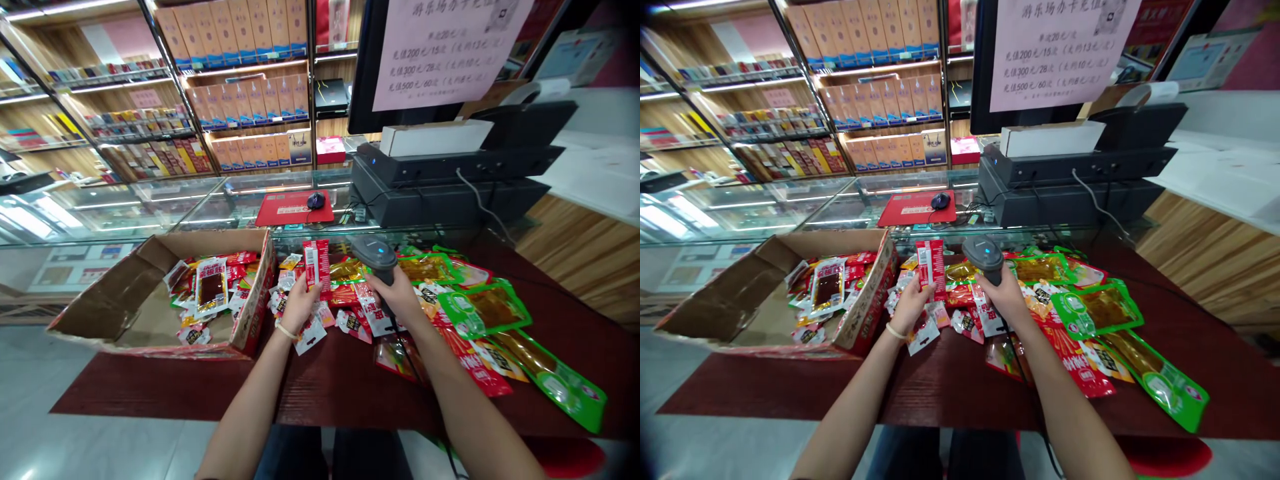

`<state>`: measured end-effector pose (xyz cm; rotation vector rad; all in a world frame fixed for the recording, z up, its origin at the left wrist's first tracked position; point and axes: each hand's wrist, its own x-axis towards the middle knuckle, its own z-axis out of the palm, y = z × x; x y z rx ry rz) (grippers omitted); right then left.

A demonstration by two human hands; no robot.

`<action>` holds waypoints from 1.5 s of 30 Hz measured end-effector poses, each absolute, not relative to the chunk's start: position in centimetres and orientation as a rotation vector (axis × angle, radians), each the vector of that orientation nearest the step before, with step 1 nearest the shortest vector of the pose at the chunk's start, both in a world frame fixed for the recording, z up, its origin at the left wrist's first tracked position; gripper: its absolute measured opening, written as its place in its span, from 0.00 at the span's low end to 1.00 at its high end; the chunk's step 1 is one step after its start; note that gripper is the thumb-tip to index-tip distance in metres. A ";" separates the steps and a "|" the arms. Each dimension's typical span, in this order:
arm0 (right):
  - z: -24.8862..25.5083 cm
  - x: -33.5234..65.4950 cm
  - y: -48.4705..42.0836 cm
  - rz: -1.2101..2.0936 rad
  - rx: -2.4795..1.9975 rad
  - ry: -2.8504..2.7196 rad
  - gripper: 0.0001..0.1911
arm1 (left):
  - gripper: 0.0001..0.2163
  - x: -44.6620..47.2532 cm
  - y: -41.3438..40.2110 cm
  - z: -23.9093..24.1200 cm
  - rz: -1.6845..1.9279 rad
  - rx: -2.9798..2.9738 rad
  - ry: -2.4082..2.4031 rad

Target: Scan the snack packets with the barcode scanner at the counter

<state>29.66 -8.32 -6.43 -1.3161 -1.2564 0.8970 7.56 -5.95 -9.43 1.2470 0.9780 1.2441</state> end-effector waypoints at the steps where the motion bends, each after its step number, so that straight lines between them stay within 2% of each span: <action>1: -6.3 29.6 -8.3 0.897 -1.315 -1.254 0.17 | 0.15 7.3 -5.6 -9.7 1.268 1.341 1.077; 7: -5.2 29.6 -8.8 0.802 -1.319 -1.225 0.21 | 0.10 5.9 -5.0 -9.9 1.374 1.466 1.329; 14: -4.2 30.1 -9.9 1.131 -1.344 -1.378 0.35 | 0.11 6.0 -5.4 -9.3 1.374 1.529 1.419; 16: -4.1 30.2 -10.1 1.146 -1.353 -1.411 0.31 | 0.10 6.0 -5.4 -9.3 1.365 1.547 1.438; 20: -3.8 30.1 -10.3 1.146 -1.369 -1.468 0.17 | 0.08 6.1 -5.4 -9.3 1.335 1.601 1.486; 22: -3.8 30.1 -10.4 1.159 -1.363 -1.444 0.13 | 0.08 6.1 -5.4 -9.3 1.335 1.617 1.492; 35: -4.1 29.6 -10.0 1.094 -1.216 -1.201 0.18 | 0.12 7.3 -5.9 -9.2 1.427 1.577 1.380; 41: -4.3 29.6 -9.6 1.071 -1.121 -1.150 0.20 | 0.15 7.6 -8.4 -4.0 1.530 1.645 1.277; 45: -4.2 28.8 -9.8 1.141 -1.112 -1.153 0.22 | 0.14 4.3 -10.5 0.6 1.634 1.654 1.305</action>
